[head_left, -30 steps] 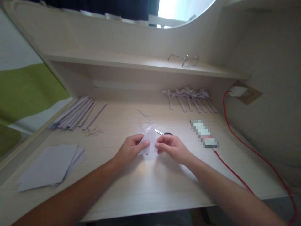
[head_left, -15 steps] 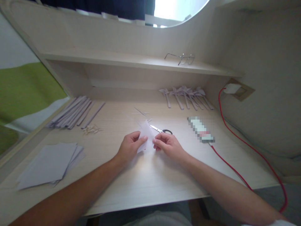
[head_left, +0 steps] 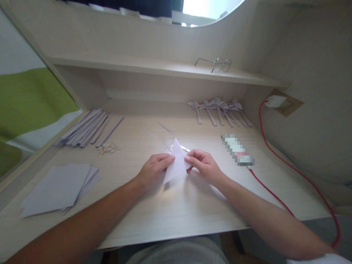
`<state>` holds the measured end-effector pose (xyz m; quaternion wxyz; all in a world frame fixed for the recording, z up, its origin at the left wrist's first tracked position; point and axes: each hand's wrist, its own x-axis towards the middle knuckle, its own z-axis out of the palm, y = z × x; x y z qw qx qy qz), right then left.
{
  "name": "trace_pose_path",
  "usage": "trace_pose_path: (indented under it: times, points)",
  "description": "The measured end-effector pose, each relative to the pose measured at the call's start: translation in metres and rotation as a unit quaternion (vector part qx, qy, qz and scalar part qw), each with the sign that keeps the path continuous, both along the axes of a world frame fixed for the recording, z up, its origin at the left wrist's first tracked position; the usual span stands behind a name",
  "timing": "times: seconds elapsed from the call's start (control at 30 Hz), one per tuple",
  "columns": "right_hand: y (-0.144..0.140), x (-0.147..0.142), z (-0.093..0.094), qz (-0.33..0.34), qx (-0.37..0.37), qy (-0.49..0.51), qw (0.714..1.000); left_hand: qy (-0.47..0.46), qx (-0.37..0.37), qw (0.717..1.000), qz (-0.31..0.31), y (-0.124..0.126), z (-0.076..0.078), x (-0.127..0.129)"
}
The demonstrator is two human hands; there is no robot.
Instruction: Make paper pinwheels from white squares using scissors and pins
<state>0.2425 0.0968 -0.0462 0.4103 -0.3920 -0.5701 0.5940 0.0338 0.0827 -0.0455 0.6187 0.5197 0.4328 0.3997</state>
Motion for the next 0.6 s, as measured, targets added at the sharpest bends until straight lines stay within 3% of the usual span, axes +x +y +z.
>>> trace_pose_path:
  times: [0.27, 0.43, 0.53, 0.6]
  points:
    - [0.007, 0.006, 0.001, -0.028, -0.014, 0.027, 0.999, 0.047, 0.051, 0.996, -0.056, 0.004, 0.009, -0.007]
    - [0.002, 0.007, 0.007, -0.024, 0.018, 0.008, 1.000, 0.081, 0.103, 0.991, -0.033, 0.002, 0.009, -0.010]
    - [-0.005, 0.007, 0.013, -0.064, 0.132, -0.037, 0.988, 0.118, 0.147, 0.982, 0.034, -0.002, 0.013, -0.011]
    - [-0.010, 0.007, 0.017, -0.094, 0.240, -0.082, 0.963, 0.129, 0.179, 0.972, 0.076, -0.005, 0.016, -0.010]
